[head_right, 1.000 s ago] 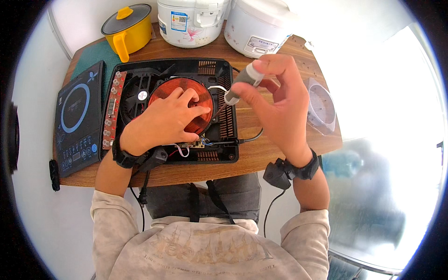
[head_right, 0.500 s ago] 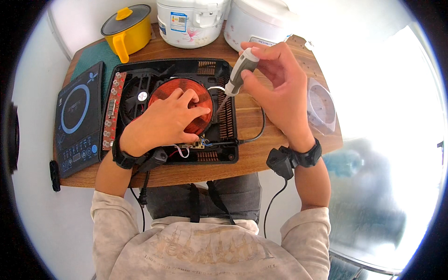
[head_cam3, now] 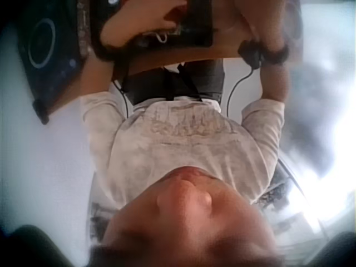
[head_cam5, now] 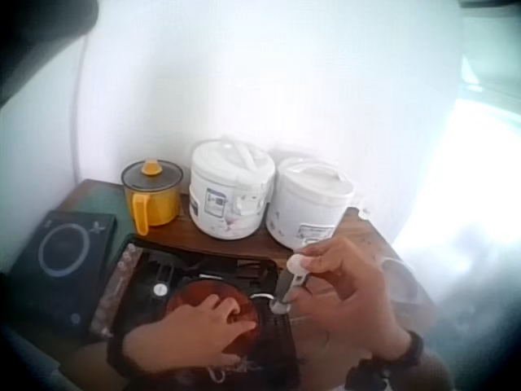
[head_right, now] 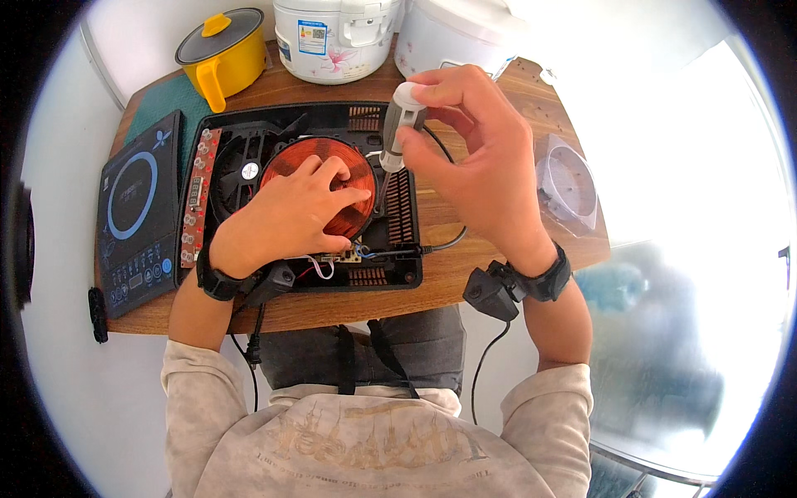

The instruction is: The person uses a screwdriver to remove screws from a red fan attached to a circuit board inside a black plastic housing. They then lift the fan and circuit board assembly out of the housing, inspect the underside, and place it back into the housing.

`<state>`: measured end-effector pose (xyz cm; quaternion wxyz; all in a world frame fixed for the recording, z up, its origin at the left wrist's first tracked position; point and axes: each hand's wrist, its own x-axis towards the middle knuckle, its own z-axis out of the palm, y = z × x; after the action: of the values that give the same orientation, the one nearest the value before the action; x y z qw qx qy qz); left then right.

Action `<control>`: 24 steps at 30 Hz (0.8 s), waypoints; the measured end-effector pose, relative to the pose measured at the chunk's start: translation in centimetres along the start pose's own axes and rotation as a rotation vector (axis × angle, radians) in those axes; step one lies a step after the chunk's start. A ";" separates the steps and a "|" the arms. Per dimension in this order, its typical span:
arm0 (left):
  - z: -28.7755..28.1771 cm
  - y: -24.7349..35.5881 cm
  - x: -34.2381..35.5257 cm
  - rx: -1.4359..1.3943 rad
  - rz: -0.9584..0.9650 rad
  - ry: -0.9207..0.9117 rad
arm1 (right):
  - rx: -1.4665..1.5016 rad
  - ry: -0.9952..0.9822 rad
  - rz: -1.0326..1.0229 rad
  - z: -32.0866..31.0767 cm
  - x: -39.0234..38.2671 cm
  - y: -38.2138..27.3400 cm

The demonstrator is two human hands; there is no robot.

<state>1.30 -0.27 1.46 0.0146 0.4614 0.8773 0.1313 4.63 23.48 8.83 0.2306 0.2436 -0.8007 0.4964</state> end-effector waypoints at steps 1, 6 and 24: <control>0.0 0.0 0.0 0.006 0.000 0.000 | -0.003 0.001 -0.013 0.2 0.0 -0.1; -0.1 0.2 0.0 -0.004 0.002 0.007 | -0.036 -0.032 -0.148 0.4 0.1 -0.3; 0.1 -0.1 -0.1 -0.010 0.010 0.023 | -0.279 -0.028 -0.197 -0.4 -1.0 -1.1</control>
<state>1.33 -0.34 1.31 0.0059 0.4640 0.8745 0.1410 6.18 23.60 9.14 0.2985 0.2932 -0.8372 0.3522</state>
